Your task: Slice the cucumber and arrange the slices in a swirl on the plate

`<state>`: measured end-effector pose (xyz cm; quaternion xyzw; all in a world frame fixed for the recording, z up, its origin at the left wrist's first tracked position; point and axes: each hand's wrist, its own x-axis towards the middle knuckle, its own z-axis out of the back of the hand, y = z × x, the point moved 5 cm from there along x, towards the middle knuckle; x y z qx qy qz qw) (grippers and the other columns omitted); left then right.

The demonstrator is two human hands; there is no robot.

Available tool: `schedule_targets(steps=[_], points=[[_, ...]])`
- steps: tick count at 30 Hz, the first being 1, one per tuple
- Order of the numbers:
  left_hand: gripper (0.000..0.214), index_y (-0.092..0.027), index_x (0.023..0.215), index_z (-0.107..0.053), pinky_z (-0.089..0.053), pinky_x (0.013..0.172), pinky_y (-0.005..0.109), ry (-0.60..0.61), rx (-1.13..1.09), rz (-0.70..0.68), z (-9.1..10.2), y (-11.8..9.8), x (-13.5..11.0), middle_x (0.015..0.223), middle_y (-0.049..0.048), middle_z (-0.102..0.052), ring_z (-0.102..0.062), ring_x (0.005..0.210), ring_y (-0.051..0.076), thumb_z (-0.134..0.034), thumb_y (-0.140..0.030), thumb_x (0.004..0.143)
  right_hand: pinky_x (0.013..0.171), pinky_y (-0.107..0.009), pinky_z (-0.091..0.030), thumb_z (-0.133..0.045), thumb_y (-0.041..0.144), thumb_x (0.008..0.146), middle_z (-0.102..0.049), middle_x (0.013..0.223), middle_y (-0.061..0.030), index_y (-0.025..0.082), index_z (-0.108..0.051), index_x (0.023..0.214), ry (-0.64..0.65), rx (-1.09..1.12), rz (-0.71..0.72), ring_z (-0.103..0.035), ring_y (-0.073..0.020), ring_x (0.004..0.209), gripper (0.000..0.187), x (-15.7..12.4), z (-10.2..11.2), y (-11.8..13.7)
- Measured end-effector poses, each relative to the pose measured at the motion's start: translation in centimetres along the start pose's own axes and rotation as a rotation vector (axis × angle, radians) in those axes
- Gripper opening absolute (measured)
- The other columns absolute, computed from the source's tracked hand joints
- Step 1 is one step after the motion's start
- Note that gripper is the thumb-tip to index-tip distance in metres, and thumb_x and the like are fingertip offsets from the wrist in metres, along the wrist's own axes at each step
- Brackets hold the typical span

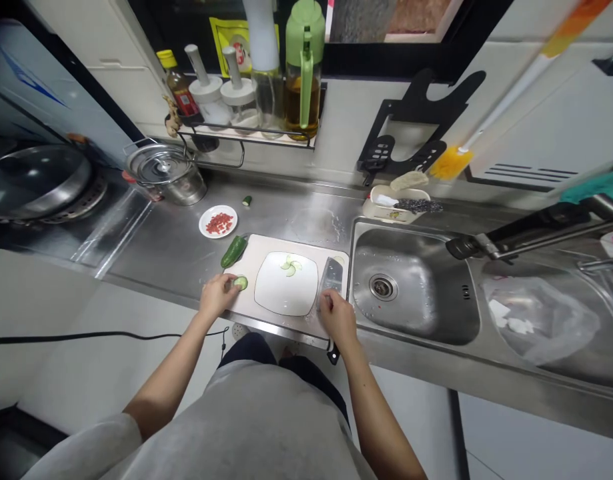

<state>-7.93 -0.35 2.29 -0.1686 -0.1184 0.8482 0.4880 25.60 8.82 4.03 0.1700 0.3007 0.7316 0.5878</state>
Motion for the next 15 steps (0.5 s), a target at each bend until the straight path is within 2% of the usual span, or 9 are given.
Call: schedule_targets(steps=[6,10,13,15], points=[[0.019,-0.024,0.096,-0.067,-0.040,0.080,0.033,0.007,0.008,0.007,0.3,-0.7,0.2,0.100,0.0065,-0.065,-0.059,0.098,0.024,-0.061,-0.035,0.081,0.061,-0.026,-0.038,-0.042,0.045,0.086,-0.061,0.064,-0.0013,0.021,-0.065,0.087,0.021,0.009,0.020,-0.056,-0.0174,0.060,0.033,0.0,-0.6,0.7],[0.009,-0.022,0.087,-0.064,-0.040,0.077,0.031,-0.004,-0.040,0.000,0.4,-0.8,0.4,0.096,0.0055,-0.066,-0.059,0.093,0.022,-0.060,-0.026,0.080,0.061,-0.026,-0.038,-0.042,0.043,0.087,-0.059,0.061,-0.0006,0.020,-0.066,0.089,0.019,0.009,0.022,-0.055,-0.0171,0.060,0.033,0.3,-0.7,1.6],[0.004,-0.021,0.080,-0.062,-0.040,0.073,0.029,0.005,-0.184,0.031,0.5,-0.7,0.5,0.084,0.0027,-0.066,-0.058,0.078,0.017,-0.058,-0.022,0.078,0.060,-0.026,-0.037,-0.042,0.042,0.088,-0.057,0.061,0.0002,0.021,-0.066,0.089,0.008,0.017,0.012,-0.053,-0.0166,0.059,0.032,0.2,-0.5,2.6],[0.006,-0.020,0.079,-0.062,-0.041,0.069,0.027,0.027,-0.380,0.050,0.6,-0.8,0.5,0.075,0.0005,-0.063,-0.055,0.068,0.014,-0.061,-0.026,0.076,0.060,-0.026,-0.037,-0.042,0.042,0.088,-0.056,0.060,0.0008,0.021,-0.066,0.089,-0.003,0.034,0.007,-0.052,-0.0161,0.057,0.032,0.0,-0.5,3.5]])
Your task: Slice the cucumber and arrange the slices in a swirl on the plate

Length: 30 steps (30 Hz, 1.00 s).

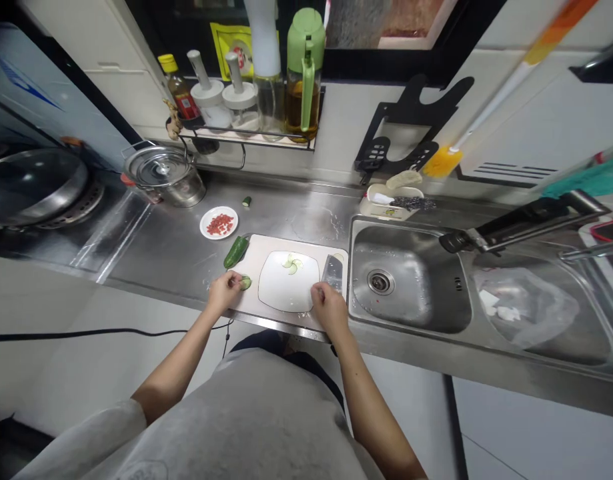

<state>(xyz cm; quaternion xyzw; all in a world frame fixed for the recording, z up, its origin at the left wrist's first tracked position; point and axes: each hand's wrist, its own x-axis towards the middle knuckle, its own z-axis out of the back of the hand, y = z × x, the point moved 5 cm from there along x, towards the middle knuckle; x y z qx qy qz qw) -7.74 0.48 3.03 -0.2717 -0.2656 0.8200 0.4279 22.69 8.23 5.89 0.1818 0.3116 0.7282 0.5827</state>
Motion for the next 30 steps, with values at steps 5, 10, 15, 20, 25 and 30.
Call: schedule_targets(steps=[5,10,15,20,25,30], points=[[0.024,-0.017,0.076,-0.062,-0.042,0.061,0.023,0.171,-0.508,-0.044,-0.9,-2.8,0.0,0.064,-0.0014,-0.058,-0.049,0.059,0.010,-0.070,-0.037,0.065,0.068,-0.027,-0.042,-0.047,0.038,0.088,-0.061,0.072,-0.0010,0.020,-0.065,0.097,0.043,0.081,0.092,-0.055,-0.0163,0.068,0.027,0.1,-1.1,3.5],[0.029,-0.017,0.078,-0.063,-0.041,0.063,0.023,0.328,-0.632,-0.129,-1.9,-7.4,-0.9,0.069,-0.0005,-0.060,-0.050,0.061,0.010,-0.074,-0.041,0.063,0.086,-0.031,-0.042,-0.052,0.033,0.088,-0.064,0.094,-0.0051,0.020,-0.064,0.101,0.080,0.140,0.346,-0.056,-0.0189,0.092,0.021,1.0,-2.0,8.2],[0.037,-0.017,0.080,-0.061,-0.040,0.064,0.024,0.297,-0.661,-0.136,-2.3,-9.6,-1.1,0.072,-0.0002,-0.060,-0.049,0.063,0.010,-0.075,-0.046,0.062,0.085,-0.031,-0.041,-0.049,0.027,0.090,-0.064,0.090,-0.0045,0.021,-0.063,0.085,0.051,0.109,0.352,-0.054,-0.0194,0.092,0.016,1.8,-1.5,9.1],[0.052,-0.017,0.080,-0.061,-0.030,0.050,0.020,0.471,-0.687,0.150,-3.6,-9.1,-1.7,0.068,0.0020,-0.060,-0.045,0.055,0.008,-0.060,-0.068,0.070,0.090,-0.034,-0.039,-0.047,0.030,0.093,-0.065,0.094,-0.0052,0.022,-0.066,0.090,-0.006,0.085,0.348,-0.055,-0.0200,0.095,0.021,2.0,0.0,8.7],[0.052,-0.016,0.088,-0.066,-0.028,0.047,0.018,0.667,-0.844,0.303,-4.8,-9.7,-2.4,0.084,0.0064,-0.067,-0.050,0.056,0.007,-0.066,-0.064,0.070,0.091,-0.034,-0.040,-0.048,0.033,0.094,-0.066,0.094,-0.0061,0.023,-0.068,0.093,-0.022,0.072,0.397,-0.055,-0.0208,0.099,0.022,1.8,0.5,8.5],[0.038,-0.017,0.084,-0.064,-0.028,0.049,0.018,0.637,-0.884,0.232,-5.1,-10.5,-1.6,0.080,0.0012,-0.065,-0.048,0.056,0.005,-0.075,-0.049,0.065,0.089,-0.033,-0.042,-0.049,0.033,0.094,-0.066,0.092,-0.0054,0.022,-0.066,0.090,-0.015,0.110,0.386,-0.056,-0.0196,0.096,0.021,1.7,0.6,7.8]])
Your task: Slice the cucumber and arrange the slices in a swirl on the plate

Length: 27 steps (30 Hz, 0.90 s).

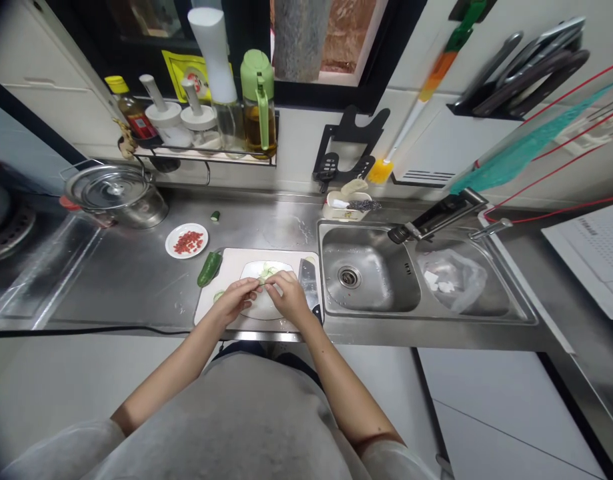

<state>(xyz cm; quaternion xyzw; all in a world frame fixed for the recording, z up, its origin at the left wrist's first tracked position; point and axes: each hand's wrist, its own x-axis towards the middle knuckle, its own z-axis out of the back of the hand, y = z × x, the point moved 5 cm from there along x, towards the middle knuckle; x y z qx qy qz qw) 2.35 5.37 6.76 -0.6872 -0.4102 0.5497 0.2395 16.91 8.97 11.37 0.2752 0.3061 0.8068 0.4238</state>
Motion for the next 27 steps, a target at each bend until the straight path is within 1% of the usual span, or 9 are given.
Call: schedule_targets(steps=[3,6,10,13,16,20,23,25,27], points=[[0.037,-0.017,0.080,-0.063,-0.027,0.049,0.019,-0.032,0.033,-0.027,-0.2,-0.1,0.3,0.076,-0.0001,-0.063,-0.046,0.056,0.005,-0.075,-0.047,0.062,0.086,-0.032,-0.042,-0.051,0.031,0.092,-0.066,0.087,-0.0042,0.021,-0.064,0.086,0.004,0.039,-0.037,-0.057,-0.0186,0.090,0.018,-0.2,0.0,-0.5],[0.037,-0.017,0.080,-0.062,-0.026,0.049,0.019,-0.041,0.044,-0.041,-0.4,0.1,0.4,0.074,-0.0012,-0.062,-0.045,0.056,0.005,-0.076,-0.046,0.061,0.081,-0.030,-0.044,-0.053,0.029,0.088,-0.066,0.084,-0.0036,0.021,-0.064,0.083,-0.002,0.092,-0.126,-0.058,-0.0177,0.086,0.015,-0.4,-0.3,-1.4],[0.036,-0.017,0.081,-0.062,-0.028,0.050,0.018,-0.053,0.052,-0.051,-0.5,0.6,0.7,0.070,-0.0025,-0.059,-0.045,0.056,0.005,-0.076,-0.044,0.060,0.071,-0.026,-0.044,-0.054,0.031,0.085,-0.066,0.080,-0.0022,0.019,-0.065,0.085,0.008,0.186,-0.221,-0.058,-0.0149,0.078,0.016,-0.9,-0.7,-2.4],[0.037,-0.017,0.081,-0.063,-0.029,0.052,0.018,-0.065,0.079,-0.049,-0.6,1.0,1.1,0.067,-0.0035,-0.057,-0.045,0.056,0.006,-0.077,-0.044,0.060,0.067,-0.024,-0.043,-0.055,0.034,0.085,-0.065,0.077,-0.0008,0.019,-0.065,0.086,0.038,0.198,-0.243,-0.057,-0.0133,0.072,0.018,-1.3,-0.9,-2.9],[0.040,-0.017,0.082,-0.064,-0.031,0.053,0.020,-0.061,0.125,-0.068,-0.9,1.6,1.5,0.068,-0.0030,-0.059,-0.046,0.057,0.007,-0.077,-0.048,0.059,0.064,-0.023,-0.042,-0.054,0.034,0.085,-0.063,0.071,0.0006,0.019,-0.065,0.083,0.049,0.204,-0.239,-0.055,-0.0121,0.067,0.018,-1.7,-1.1,-3.6],[0.040,-0.016,0.079,-0.064,-0.037,0.061,0.022,-0.034,0.198,-0.115,-1.0,3.2,2.3,0.070,-0.0007,-0.061,-0.050,0.062,0.009,-0.076,-0.049,0.060,0.058,-0.021,-0.038,-0.053,0.032,0.086,-0.058,0.063,0.0029,0.019,-0.064,0.082,0.087,0.202,-0.272,-0.049,-0.0108,0.058,0.018,-3.0,-1.8,-5.0],[0.031,-0.016,0.077,-0.064,-0.041,0.065,0.024,0.005,0.342,-0.147,-1.0,4.5,3.3,0.072,0.0005,-0.063,-0.053,0.066,0.011,-0.072,-0.044,0.067,0.056,-0.021,-0.034,-0.052,0.030,0.086,-0.057,0.060,0.0035,0.020,-0.065,0.083,0.142,0.125,-0.339,-0.048,-0.0110,0.056,0.017,-3.9,-2.5,-6.3],[0.024,-0.017,0.077,-0.065,-0.041,0.065,0.025,0.003,0.518,-0.147,-1.1,5.0,4.2,0.072,0.0006,-0.064,-0.055,0.066,0.012,-0.069,-0.039,0.070,0.056,-0.021,-0.033,-0.052,0.029,0.087,-0.059,0.062,0.0026,0.020,-0.066,0.086,0.184,0.044,-0.389,-0.050,-0.0117,0.058,0.017,-4.1,-2.8,-7.0],[0.017,-0.018,0.077,-0.065,-0.041,0.064,0.025,-0.030,0.711,-0.151,-1.2,4.9,5.0,0.071,0.0004,-0.064,-0.056,0.067,0.013,-0.067,-0.034,0.073,0.058,-0.022,-0.033,-0.051,0.028,0.088,-0.063,0.067,0.0008,0.020,-0.067,0.089,0.226,-0.057,-0.442,-0.054,-0.0129,0.062,0.018,-3.8,-2.9,-7.5]])
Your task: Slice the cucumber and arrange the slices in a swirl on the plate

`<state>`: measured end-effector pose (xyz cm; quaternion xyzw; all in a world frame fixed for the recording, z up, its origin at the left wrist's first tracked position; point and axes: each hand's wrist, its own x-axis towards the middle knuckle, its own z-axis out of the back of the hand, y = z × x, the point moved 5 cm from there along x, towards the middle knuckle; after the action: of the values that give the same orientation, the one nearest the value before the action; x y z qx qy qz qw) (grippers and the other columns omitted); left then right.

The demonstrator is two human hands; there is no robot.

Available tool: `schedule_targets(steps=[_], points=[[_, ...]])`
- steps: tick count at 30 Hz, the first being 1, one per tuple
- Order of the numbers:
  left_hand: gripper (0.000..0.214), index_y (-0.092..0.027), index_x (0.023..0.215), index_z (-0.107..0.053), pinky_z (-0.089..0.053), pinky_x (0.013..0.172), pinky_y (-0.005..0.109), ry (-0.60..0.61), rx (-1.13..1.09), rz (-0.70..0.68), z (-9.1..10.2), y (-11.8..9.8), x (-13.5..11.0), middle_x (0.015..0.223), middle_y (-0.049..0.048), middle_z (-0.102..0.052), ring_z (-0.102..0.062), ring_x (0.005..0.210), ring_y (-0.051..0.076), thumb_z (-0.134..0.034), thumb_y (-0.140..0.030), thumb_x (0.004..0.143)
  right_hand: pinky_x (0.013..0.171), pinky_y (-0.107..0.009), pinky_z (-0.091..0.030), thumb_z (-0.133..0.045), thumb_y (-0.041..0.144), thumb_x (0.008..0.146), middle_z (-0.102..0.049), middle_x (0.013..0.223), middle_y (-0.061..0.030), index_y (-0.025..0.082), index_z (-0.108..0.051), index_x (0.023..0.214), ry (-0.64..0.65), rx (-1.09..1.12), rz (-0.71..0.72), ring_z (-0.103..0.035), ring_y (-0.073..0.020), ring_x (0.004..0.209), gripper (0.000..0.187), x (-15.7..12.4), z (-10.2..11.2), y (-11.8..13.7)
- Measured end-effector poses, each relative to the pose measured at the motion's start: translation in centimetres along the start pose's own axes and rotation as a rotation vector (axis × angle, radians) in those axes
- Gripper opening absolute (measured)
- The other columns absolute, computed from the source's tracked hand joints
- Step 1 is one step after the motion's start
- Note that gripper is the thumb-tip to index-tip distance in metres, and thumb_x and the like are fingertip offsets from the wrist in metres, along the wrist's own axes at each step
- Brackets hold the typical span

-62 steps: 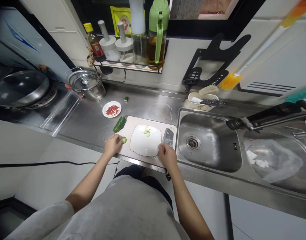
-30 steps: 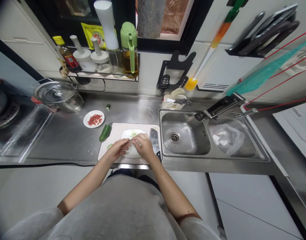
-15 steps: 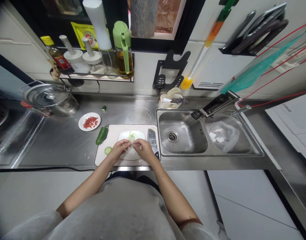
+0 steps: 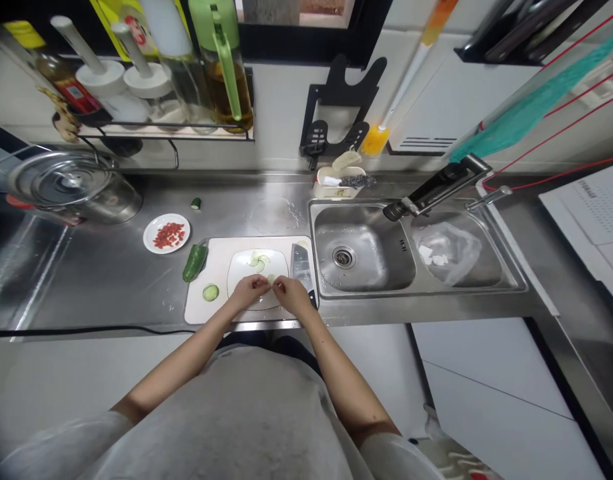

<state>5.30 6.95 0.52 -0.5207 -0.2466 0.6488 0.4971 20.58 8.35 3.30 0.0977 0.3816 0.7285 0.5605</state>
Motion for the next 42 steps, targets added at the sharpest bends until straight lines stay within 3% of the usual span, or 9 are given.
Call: schedule_targets(steps=[7,14,17,21,26,30,42], points=[[0.013,-0.021,0.084,-0.064,-0.040,0.063,0.026,-0.036,0.457,0.002,-0.2,-2.8,1.8,0.079,0.0016,-0.069,-0.062,0.075,0.017,-0.059,-0.032,0.081,0.062,-0.024,-0.032,-0.046,0.032,0.093,-0.070,0.089,-0.0048,0.023,-0.065,0.099,0.020,-0.321,-0.160,-0.061,-0.0182,0.082,0.022,1.5,0.3,0.1],[0.020,-0.022,0.094,-0.062,-0.042,0.066,0.029,-0.070,0.740,-0.009,-0.7,-3.2,2.0,0.089,0.0053,-0.067,-0.062,0.083,0.021,-0.052,-0.038,0.088,0.067,-0.026,-0.035,-0.040,0.036,0.098,-0.070,0.095,-0.0070,0.022,-0.061,0.104,0.035,-0.434,-0.198,-0.063,-0.0193,0.086,0.026,1.5,0.2,-0.1],[0.022,-0.022,0.100,-0.061,-0.043,0.067,0.030,-0.089,0.769,-0.045,-0.6,-3.1,1.9,0.092,0.0054,-0.066,-0.062,0.085,0.022,-0.050,-0.038,0.090,0.066,-0.026,-0.034,-0.040,0.036,0.098,-0.071,0.095,-0.0066,0.022,-0.060,0.106,0.036,-0.434,-0.197,-0.063,-0.0188,0.085,0.026,1.5,0.2,-0.3],[0.026,-0.026,0.114,-0.060,-0.043,0.069,0.027,-0.042,0.775,-0.251,-0.6,-3.6,2.0,0.103,0.0045,-0.062,-0.059,0.092,0.019,-0.045,-0.028,0.093,0.063,-0.026,-0.031,-0.040,0.037,0.098,-0.071,0.092,-0.0053,0.022,-0.060,0.107,0.035,-0.418,-0.167,-0.063,-0.0192,0.083,0.026,1.6,0.4,-0.5],[0.027,-0.027,0.107,-0.066,-0.042,0.066,0.026,0.030,0.837,-0.385,-0.6,-3.7,2.5,0.098,0.0052,-0.057,-0.055,0.093,0.018,-0.043,-0.024,0.094,0.062,-0.026,-0.029,-0.035,0.030,0.098,-0.071,0.094,-0.0042,0.023,-0.058,0.112,0.018,-0.422,-0.063,-0.062,-0.0187,0.081,0.028,1.4,0.8,-0.5],[0.024,-0.027,0.103,-0.068,-0.042,0.069,0.026,0.009,0.841,-0.401,-0.5,-3.5,2.8,0.099,0.0048,-0.056,-0.053,0.094,0.018,-0.046,-0.027,0.093,0.065,-0.026,-0.030,-0.032,0.028,0.099,-0.070,0.098,-0.0047,0.024,-0.061,0.106,0.059,-0.468,0.038,-0.061,-0.0182,0.086,0.031,1.1,0.8,-0.5],[0.021,-0.026,0.103,-0.066,-0.045,0.077,0.028,-0.003,0.834,-0.323,-0.3,-3.2,2.4,0.103,0.0061,-0.057,-0.054,0.101,0.019,-0.050,-0.033,0.092,0.071,-0.026,-0.033,-0.033,0.031,0.099,-0.069,0.100,-0.0063,0.023,-0.062,0.112,0.088,-0.515,0.023,-0.060,-0.0183,0.090,0.032,0.8,0.4,-0.5]])
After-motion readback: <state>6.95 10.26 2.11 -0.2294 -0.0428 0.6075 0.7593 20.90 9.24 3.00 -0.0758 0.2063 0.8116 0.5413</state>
